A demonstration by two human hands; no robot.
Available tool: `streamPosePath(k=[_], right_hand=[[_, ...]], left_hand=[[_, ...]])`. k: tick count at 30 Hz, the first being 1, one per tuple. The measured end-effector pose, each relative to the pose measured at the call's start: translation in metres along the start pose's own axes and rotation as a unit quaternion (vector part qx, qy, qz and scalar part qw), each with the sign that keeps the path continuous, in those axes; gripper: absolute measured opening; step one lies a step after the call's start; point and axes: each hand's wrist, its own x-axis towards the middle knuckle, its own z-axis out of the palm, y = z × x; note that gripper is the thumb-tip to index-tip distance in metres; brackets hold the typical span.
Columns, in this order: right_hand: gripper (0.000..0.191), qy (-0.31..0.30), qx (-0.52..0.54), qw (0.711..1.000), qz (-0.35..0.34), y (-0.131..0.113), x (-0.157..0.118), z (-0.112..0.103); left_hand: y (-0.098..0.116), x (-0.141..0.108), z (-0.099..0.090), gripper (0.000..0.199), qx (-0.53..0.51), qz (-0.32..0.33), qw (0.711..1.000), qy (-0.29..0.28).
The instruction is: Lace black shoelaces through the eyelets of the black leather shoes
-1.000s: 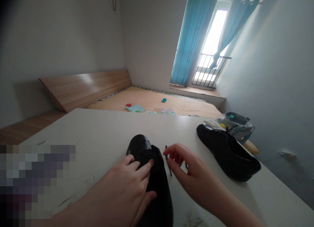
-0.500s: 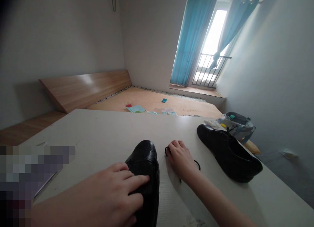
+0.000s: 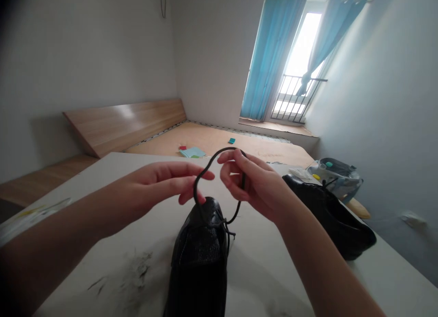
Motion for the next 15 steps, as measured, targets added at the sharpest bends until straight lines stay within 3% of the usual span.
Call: streamPosePath(k=[3, 7, 10, 12, 15], right_hand=[[0.025, -0.003, 0.011, 0.999, 0.039, 0.014, -0.005, -0.016], [0.026, -0.007, 0.046, 0.998, 0.051, 0.028, -0.013, -0.020], [0.024, 0.033, 0.096, 0.994, 0.043, 0.027, -0.017, -0.029], [0.022, 0.100, 0.123, 0.987, 0.036, 0.024, -0.019, -0.045], [0.014, 0.190, 0.134, 0.972, 0.038, 0.024, -0.022, -0.080]], left_hand=[[-0.001, -0.001, 0.000, 0.033, -0.043, -0.042, 0.995, -0.074], [-0.009, 0.002, 0.014, 0.025, -0.030, -0.074, 0.995, -0.067], [-0.008, 0.006, 0.014, 0.030, -0.156, -0.053, 0.983, -0.082], [-0.001, 0.007, 0.003, 0.032, -0.271, -0.032, 0.962, -0.025], [0.013, 0.007, -0.024, 0.028, -0.322, 0.018, 0.932, 0.165]])
